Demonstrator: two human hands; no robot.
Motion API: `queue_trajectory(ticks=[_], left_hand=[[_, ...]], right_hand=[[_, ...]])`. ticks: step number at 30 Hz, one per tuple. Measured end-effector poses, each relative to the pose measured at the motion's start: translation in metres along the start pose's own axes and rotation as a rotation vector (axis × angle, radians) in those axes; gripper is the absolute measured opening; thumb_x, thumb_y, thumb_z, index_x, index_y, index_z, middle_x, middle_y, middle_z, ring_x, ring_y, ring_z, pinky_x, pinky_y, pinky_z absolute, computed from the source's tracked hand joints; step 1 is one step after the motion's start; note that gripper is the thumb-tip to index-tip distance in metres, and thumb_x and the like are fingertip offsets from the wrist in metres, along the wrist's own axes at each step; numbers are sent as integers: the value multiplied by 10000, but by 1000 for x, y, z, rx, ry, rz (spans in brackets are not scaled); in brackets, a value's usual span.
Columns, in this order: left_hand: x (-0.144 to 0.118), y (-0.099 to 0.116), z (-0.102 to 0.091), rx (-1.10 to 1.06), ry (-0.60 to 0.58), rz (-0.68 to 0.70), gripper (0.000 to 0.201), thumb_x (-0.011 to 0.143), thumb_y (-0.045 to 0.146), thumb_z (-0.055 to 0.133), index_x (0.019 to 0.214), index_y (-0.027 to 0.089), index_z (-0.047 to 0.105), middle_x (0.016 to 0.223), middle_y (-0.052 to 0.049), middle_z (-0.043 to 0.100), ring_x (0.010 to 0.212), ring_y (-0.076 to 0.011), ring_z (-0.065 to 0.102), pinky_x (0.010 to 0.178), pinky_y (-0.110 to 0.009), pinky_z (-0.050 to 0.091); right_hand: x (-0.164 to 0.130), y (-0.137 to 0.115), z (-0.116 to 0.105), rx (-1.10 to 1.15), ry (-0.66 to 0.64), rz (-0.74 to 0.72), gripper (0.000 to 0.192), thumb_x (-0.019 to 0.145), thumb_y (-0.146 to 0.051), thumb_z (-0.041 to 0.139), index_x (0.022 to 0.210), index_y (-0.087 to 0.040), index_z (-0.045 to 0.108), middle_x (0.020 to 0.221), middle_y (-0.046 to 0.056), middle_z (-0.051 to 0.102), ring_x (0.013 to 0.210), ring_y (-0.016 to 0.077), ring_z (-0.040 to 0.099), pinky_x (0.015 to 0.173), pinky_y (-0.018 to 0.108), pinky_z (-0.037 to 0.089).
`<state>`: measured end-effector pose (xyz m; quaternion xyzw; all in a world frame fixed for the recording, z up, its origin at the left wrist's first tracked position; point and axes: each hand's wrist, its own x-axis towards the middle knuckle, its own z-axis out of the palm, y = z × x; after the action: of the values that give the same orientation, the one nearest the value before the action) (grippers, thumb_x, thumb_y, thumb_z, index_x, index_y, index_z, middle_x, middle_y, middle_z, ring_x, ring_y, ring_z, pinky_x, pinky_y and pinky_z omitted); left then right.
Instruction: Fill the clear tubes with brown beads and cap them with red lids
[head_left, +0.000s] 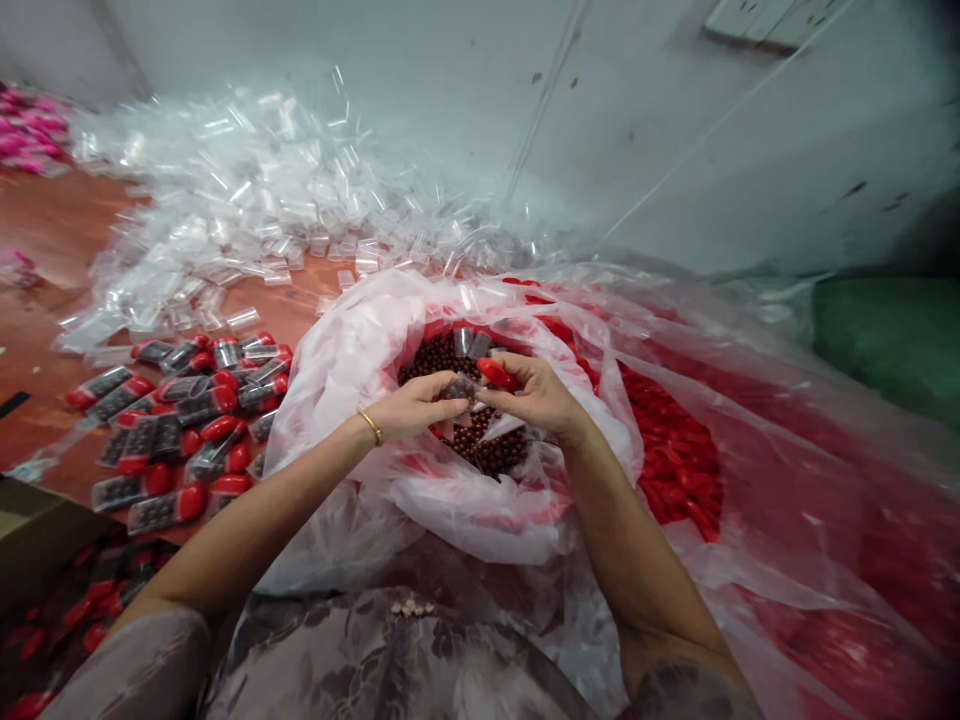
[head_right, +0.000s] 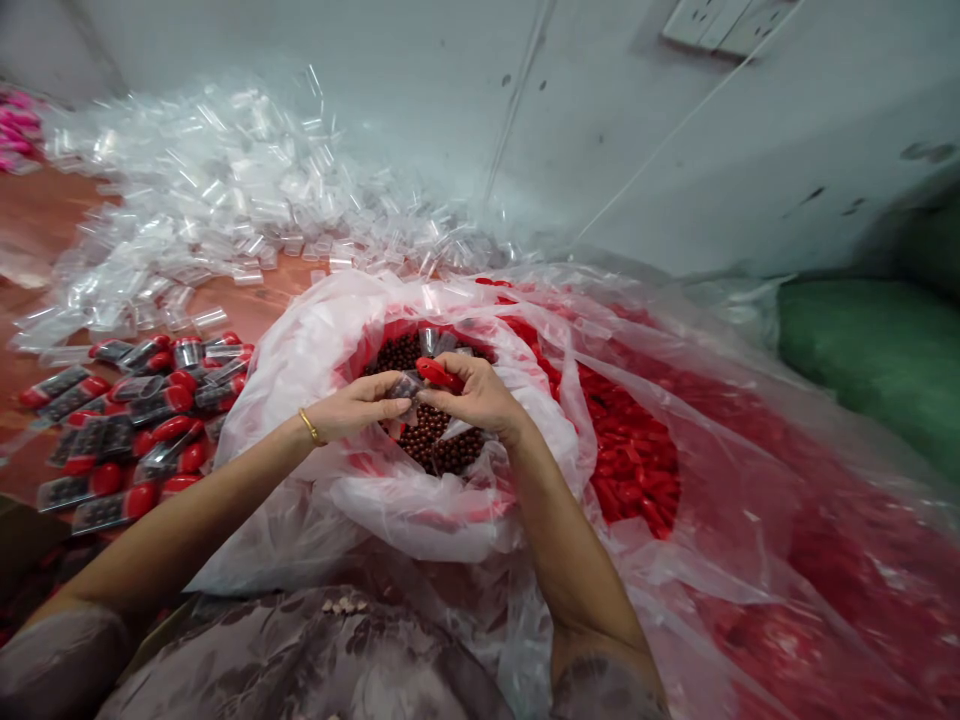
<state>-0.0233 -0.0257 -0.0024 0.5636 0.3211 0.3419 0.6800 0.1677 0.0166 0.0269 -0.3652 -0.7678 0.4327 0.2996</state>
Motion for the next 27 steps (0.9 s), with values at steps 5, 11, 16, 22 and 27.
queue_trajectory(ticks=[5,11,16,22,27], left_hand=[[-1,0,2,46,57,24,268,792,367,596,878,143,476,765,5,568,558,-70,531,559,-229,439],[0,-6,1,122,76,110,277,789,406,571,825,153,461,709,26,496,584,-80,481,559,-229,401],[-2,-7,2,207,124,122,259,819,413,511,794,163,451,668,31,487,573,-82,438,538,-220,356],[-5,-5,2,338,131,187,269,819,411,497,762,148,477,687,23,486,632,-89,433,582,-220,357],[-7,-5,1,365,97,143,329,776,467,533,730,143,500,642,39,458,582,-73,401,537,-203,330]], right_hand=[[-10,9,3,65,49,119,387,822,-498,527,1039,-197,633,723,-4,544,569,104,460,495,235,407],[-19,12,20,-97,127,51,406,875,-354,446,1226,-231,607,1042,38,676,791,168,616,662,310,526],[-25,11,23,-370,153,-142,414,896,-272,419,1280,-243,572,1188,35,662,1038,199,634,916,360,505],[-31,13,22,-579,116,-445,440,901,-184,424,1333,-189,507,1140,82,687,965,172,673,830,283,537],[-35,2,18,-877,43,-590,464,888,-169,381,1340,-118,476,709,54,698,583,149,628,536,252,481]])
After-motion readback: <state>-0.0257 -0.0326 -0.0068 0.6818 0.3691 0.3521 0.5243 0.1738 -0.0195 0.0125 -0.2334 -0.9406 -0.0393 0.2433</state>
